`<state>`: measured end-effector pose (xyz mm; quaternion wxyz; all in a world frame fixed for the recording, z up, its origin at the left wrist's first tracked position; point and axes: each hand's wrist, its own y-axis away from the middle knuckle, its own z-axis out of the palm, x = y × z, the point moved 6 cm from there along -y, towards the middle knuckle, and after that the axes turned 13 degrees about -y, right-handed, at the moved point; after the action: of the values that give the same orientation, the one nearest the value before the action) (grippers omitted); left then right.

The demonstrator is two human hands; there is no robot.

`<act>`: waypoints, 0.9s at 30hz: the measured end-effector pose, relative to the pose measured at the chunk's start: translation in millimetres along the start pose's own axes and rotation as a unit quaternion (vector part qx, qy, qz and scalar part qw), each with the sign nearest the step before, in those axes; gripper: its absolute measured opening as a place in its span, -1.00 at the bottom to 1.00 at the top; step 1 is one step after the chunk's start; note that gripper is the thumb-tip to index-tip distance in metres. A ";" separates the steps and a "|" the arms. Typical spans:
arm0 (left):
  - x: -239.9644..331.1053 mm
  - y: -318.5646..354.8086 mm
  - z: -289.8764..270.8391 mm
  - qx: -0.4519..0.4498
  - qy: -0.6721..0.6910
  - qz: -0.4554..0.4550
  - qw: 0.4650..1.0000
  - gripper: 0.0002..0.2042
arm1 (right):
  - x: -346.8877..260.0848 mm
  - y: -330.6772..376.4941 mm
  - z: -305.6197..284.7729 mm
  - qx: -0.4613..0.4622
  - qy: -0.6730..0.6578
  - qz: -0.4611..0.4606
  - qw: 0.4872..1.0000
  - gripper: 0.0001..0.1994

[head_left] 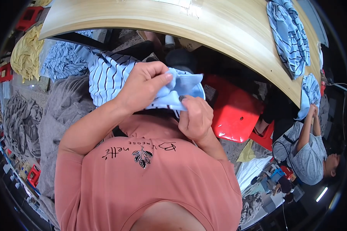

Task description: Folding and inspecting striped garments on a wooden table.

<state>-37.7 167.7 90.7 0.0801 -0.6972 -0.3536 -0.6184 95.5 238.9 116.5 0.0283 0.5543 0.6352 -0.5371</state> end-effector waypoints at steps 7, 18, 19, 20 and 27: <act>3.9 9.2 9.5 -0.089 0.035 -0.019 0.995 -0.92 | -12.1 -13.5 -0.2 -0.019 0.009 -0.055 0.998 -0.70; 8.5 15.6 6.9 -0.116 0.022 0.053 0.992 -0.94 | 3.5 -18.7 2.7 -0.019 -0.069 0.035 0.997 -0.73; 8.5 18.2 2.8 -0.092 -0.008 0.065 0.994 -0.94 | 2.8 -21.0 3.3 -0.021 -0.069 0.035 0.997 -0.73; 8.8 20.1 -0.7 -0.067 -0.038 0.076 0.994 -0.93 | 6.9 -24.0 5.1 -0.030 -0.107 0.082 0.990 -0.73; 8.6 33.2 -7.0 0.064 -0.154 0.211 0.963 -0.94 | 31.4 -19.8 22.8 -0.073 -0.290 0.239 0.924 -0.76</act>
<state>-23.8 142.8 111.0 0.1979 -0.8365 -0.2451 -0.4483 56.1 247.6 100.0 0.3791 0.5064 0.4855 -0.6035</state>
